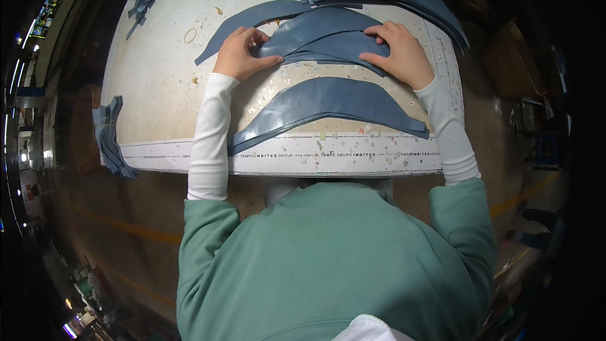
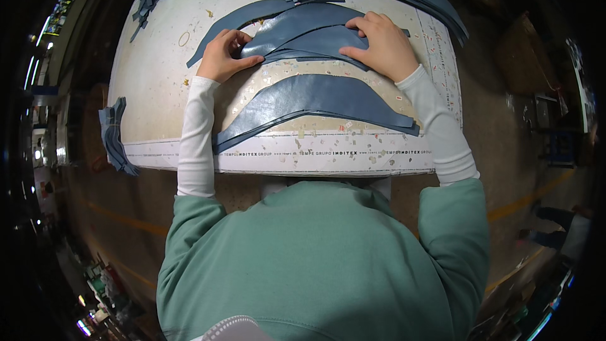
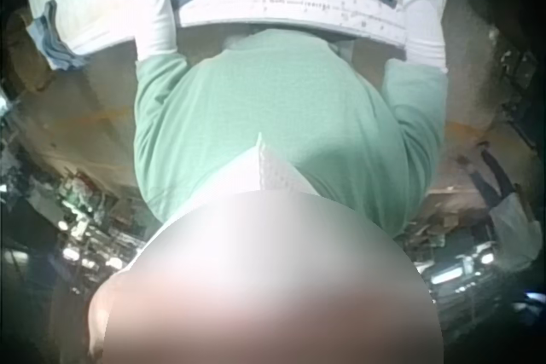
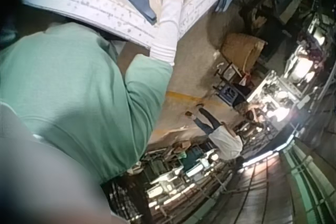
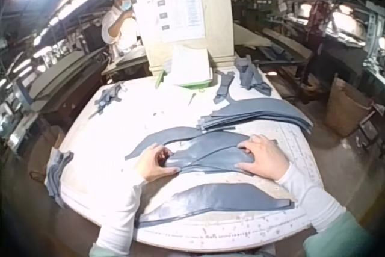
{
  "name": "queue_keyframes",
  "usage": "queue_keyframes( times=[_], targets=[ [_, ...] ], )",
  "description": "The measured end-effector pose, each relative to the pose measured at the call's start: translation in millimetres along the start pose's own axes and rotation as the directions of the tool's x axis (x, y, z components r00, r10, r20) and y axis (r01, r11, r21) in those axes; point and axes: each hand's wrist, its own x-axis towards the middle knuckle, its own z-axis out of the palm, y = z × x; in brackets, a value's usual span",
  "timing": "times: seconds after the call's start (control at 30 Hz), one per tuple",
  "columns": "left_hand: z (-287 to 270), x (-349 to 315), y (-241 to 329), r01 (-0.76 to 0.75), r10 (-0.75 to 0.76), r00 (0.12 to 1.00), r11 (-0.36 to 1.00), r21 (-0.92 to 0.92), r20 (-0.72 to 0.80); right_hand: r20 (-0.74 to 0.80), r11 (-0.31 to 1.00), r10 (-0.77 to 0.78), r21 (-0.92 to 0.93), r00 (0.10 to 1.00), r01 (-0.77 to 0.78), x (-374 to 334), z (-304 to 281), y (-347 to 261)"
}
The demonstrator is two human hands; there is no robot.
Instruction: The person sorts and stacks gray fabric pieces on a white worktable. They repeatedly pick up individual pieces, align them, and place them into neat piles. A coworker briefly assists by holding a board with additional pieces.
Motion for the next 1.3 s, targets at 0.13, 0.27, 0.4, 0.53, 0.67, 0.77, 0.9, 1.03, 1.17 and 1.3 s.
queue_keyframes(
  times=[0.13,0.27,0.4,0.53,0.67,0.77,0.9,1.03,1.17,1.3],
  targets=[
    [8,9,-9,0.211,-0.207,0.977,0.968,-0.14,0.042,-0.022,0.998,0.056,-0.025,0.998,-0.057,-4,7,-8],
    [3,15,-16,0.326,-0.429,0.879,0.859,-0.395,-0.207,-0.046,0.996,0.035,0.086,0.998,-0.03,2,-2,-15],
    [-15,11,3,-0.106,-0.031,0.897,0.953,-0.282,-0.44,-0.026,0.939,-0.085,0.333,0.996,0.089,1,-35,-55],
    [2,6,40,-0.284,0.232,0.959,0.821,-0.496,-0.165,-0.239,0.908,-0.303,0.222,0.923,0.355,-6,-75,-102],
    [-15,-5,41,0.058,0.171,0.947,0.741,-0.669,0.272,-0.353,0.913,-0.188,0.28,0.916,0.296,-21,-118,-102],
    [-45,-27,35,0.118,0.168,0.954,0.546,-0.829,0.247,-0.221,0.8,0.061,0.594,0.973,0.085,-38,-117,-80],
    [-66,-66,42,0.309,-0.069,0.932,0.663,-0.682,0.355,0.205,0.706,0.346,0.586,0.915,-0.398,-66,-80,-53],
    [-45,-92,53,0.331,-0.205,0.887,0.907,-0.261,0.413,0.311,0.807,0.351,0.377,0.883,-0.454,-88,-40,-44],
    [-32,-106,62,0.146,-0.136,0.971,0.989,-0.037,0.198,0.221,0.899,0.332,0.218,0.917,-0.379,-94,-34,-46],
    [-27,-115,76,-0.039,0.016,0.989,0.988,0.152,0.147,0.153,0.99,0.096,0.087,0.984,-0.11,-99,-34,-64]
  ],
)
